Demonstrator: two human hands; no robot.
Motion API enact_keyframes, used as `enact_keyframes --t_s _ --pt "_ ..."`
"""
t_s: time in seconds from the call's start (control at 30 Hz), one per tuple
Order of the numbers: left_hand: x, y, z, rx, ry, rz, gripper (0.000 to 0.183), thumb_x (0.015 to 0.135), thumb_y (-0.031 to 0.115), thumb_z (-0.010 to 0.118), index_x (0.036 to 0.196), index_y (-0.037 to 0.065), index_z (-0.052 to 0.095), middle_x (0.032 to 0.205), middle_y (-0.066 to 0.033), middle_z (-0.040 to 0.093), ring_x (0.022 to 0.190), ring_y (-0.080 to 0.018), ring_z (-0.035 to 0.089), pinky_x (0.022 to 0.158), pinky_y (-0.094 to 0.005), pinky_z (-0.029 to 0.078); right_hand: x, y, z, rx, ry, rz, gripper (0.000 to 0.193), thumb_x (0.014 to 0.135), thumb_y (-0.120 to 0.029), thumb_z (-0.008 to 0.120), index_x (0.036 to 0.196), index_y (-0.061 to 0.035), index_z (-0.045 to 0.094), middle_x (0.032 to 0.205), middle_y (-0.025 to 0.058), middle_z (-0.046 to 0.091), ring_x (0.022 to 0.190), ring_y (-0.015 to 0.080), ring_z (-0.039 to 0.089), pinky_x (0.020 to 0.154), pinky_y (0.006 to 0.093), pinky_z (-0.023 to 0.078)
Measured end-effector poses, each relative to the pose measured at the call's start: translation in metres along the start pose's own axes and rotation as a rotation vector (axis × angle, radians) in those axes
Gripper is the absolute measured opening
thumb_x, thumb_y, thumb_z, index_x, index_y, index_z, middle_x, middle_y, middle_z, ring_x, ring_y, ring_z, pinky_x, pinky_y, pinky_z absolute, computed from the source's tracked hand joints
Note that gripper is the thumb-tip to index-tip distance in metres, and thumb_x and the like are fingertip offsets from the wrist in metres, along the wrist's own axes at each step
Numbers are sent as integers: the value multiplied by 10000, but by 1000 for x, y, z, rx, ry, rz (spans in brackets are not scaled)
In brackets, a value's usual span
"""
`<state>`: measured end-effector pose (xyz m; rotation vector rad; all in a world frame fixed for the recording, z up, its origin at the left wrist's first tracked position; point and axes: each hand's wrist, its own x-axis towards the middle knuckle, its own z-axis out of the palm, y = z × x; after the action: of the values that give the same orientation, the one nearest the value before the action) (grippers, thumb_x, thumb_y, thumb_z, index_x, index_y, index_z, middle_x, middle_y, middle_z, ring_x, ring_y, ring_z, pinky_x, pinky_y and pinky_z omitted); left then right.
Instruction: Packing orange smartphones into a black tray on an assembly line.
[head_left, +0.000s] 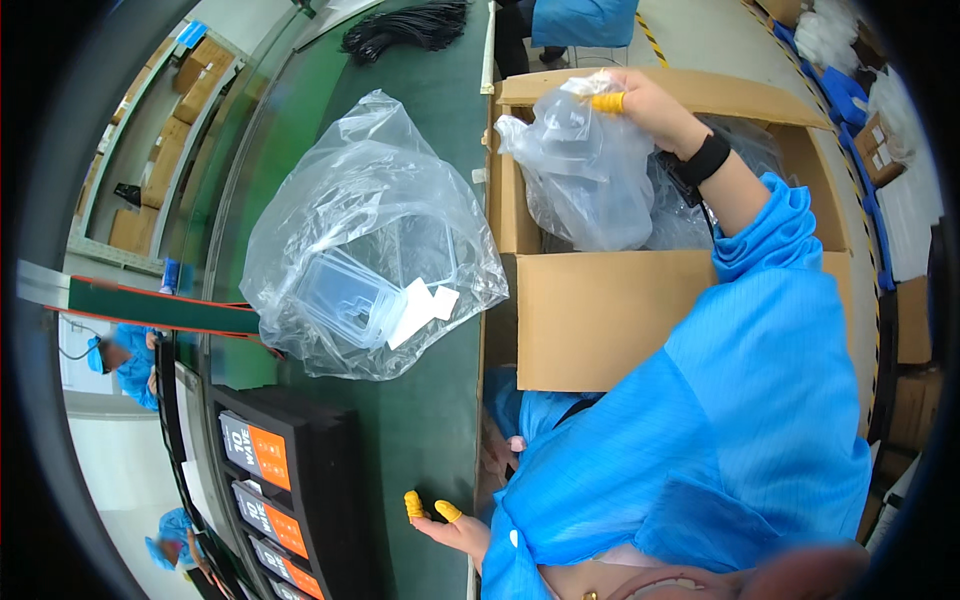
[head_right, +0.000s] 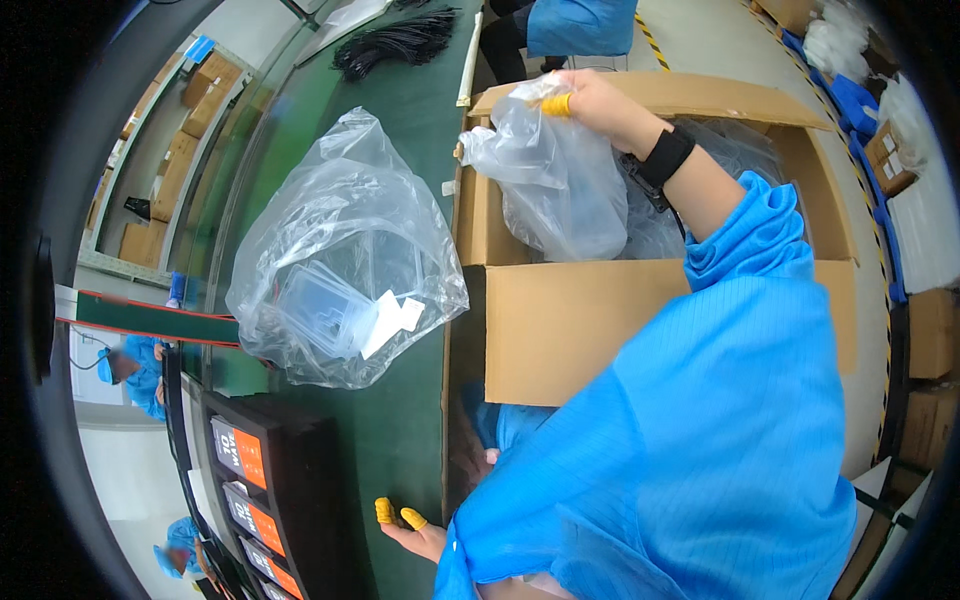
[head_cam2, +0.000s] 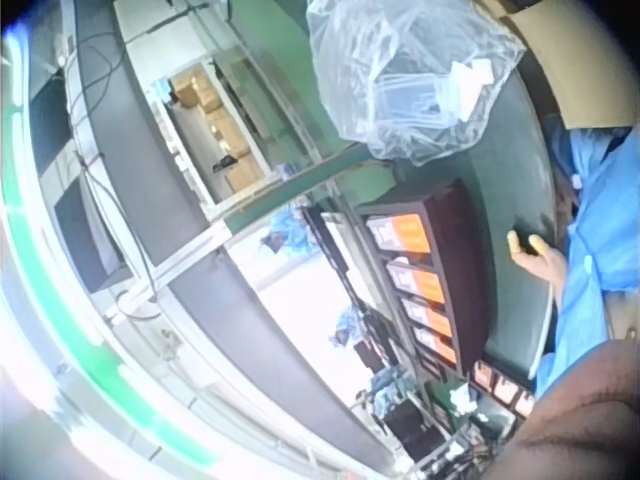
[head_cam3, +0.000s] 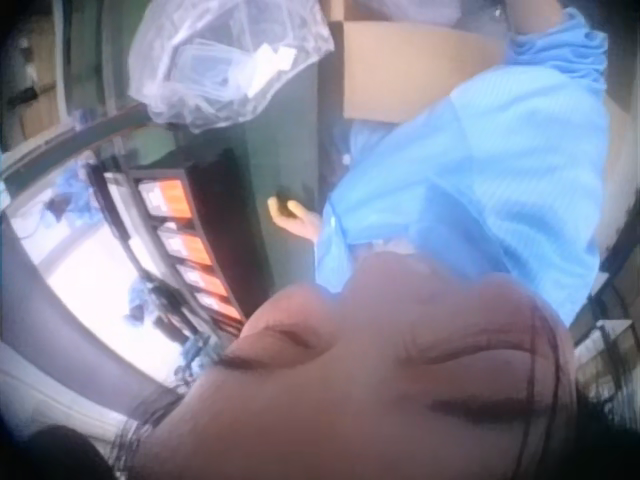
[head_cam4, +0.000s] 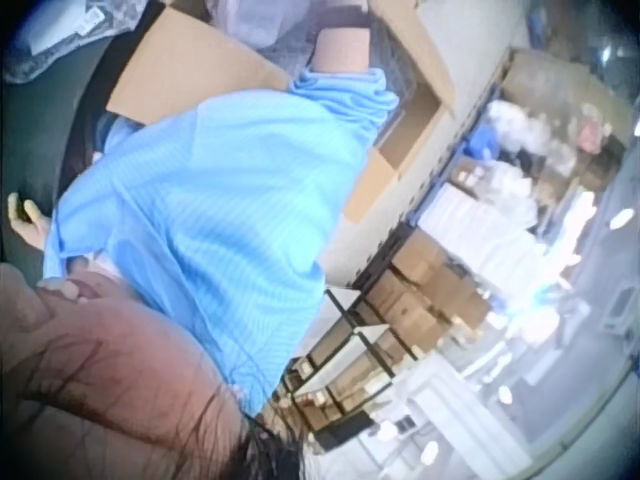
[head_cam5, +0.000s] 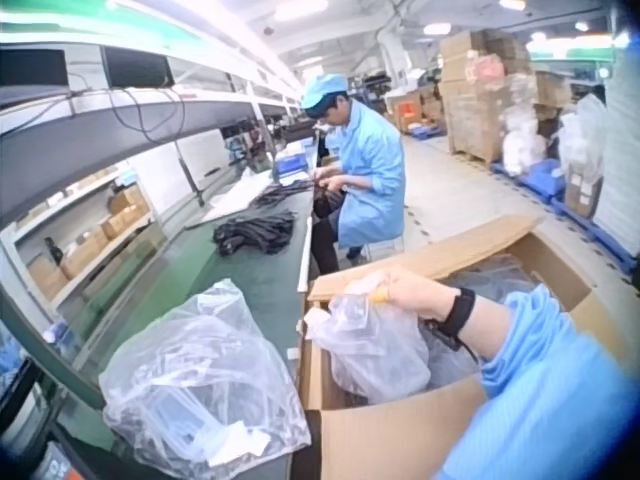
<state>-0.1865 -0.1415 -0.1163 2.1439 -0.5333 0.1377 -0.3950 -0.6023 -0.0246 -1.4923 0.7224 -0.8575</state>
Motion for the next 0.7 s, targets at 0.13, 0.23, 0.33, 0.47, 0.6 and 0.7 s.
enact_keyframes --t_s 0.13,0.23,0.33,0.47,0.6,0.7 --pt "3 -7 0 66 -12 64 402 861 166 453 1182 -47 338 1191 -154 404 1109 -240 385 954 -311 270 15 -58 8 -37 -120 -296 237 786 -96 525 1008 -19 549 941 51 582 838 120 557 758 242 441" --pt "3 -8 -2 1 27 17 387 863 152 445 1175 -52 343 1186 -150 405 1100 -234 384 948 -306 265 52 -120 5 -209 -167 -529 248 743 -51 511 985 -6 542 920 104 582 854 163 548 763 283 429" --pt "8 -3 4 -61 38 -3 465 841 264 480 1138 -75 363 1129 -198 398 1065 -307 377 930 -358 261 101 -200 20 -849 212 -1112 250 714 -112 574 930 13 558 853 95 601 797 153 536 728 278 419" --pt "8 4 2 34 54 46 448 827 250 502 1124 -63 380 1101 -194 410 1031 -307 390 905 -365 280 151 -264 86 -718 207 -1384 158 710 -134 579 800 -8 548 767 115 576 730 193 534 641 304 415" --pt "2 0 1 64 130 15 411 811 219 518 1101 -50 403 1089 -189 421 1019 -315 393 888 -373 291 95 -284 182 -567 -290 -1864 104 710 -86 572 756 -3 530 721 110 556 680 192 514 615 291 411" --pt "-1 0 -1 74 130 57 395 789 205 530 1077 -42 421 1071 -190 447 1009 -334 399 876 -389 301 54 -207 216 -924 -358 -1284 174 769 -63 490 922 -20 562 803 87 587 749 155 576 689 287 472"
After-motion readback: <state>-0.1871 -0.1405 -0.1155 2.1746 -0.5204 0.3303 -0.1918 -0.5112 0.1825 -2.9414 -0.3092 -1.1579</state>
